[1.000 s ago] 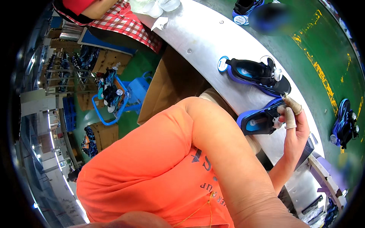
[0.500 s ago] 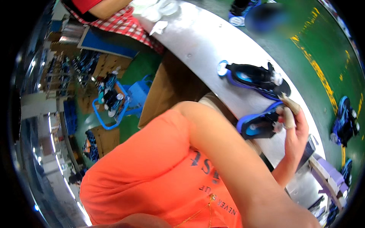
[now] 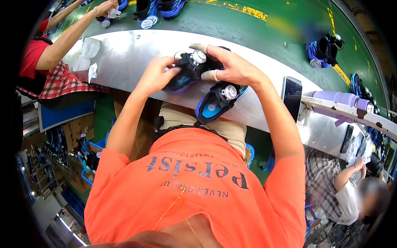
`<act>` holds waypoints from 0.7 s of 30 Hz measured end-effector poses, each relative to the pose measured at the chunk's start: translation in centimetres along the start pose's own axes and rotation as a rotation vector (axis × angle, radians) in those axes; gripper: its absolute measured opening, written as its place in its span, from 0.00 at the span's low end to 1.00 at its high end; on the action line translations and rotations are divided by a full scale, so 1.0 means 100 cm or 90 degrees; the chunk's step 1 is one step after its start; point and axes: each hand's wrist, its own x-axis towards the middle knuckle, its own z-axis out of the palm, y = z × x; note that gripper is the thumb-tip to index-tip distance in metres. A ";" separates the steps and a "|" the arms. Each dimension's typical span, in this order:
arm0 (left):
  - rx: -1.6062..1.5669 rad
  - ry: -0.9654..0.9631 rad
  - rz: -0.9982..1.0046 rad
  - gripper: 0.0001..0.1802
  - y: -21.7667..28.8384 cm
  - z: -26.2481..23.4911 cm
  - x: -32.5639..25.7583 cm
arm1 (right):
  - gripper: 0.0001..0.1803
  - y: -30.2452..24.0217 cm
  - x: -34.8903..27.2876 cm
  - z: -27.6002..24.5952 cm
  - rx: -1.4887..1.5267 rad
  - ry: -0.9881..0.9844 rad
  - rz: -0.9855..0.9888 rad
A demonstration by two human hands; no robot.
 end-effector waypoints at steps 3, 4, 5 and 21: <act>-0.034 0.043 0.000 0.13 0.001 0.012 -0.010 | 0.40 -0.013 0.003 -0.001 -0.060 -0.008 0.058; -0.013 0.074 0.018 0.13 0.003 0.018 -0.010 | 0.36 -0.020 0.007 0.002 -0.068 0.021 0.058; 0.009 0.111 0.032 0.13 0.001 0.024 -0.010 | 0.31 -0.024 0.013 0.006 -0.075 0.046 0.053; -0.252 -0.191 -0.148 0.12 0.027 0.007 -0.021 | 0.18 -0.030 -0.008 0.008 -0.135 0.022 0.056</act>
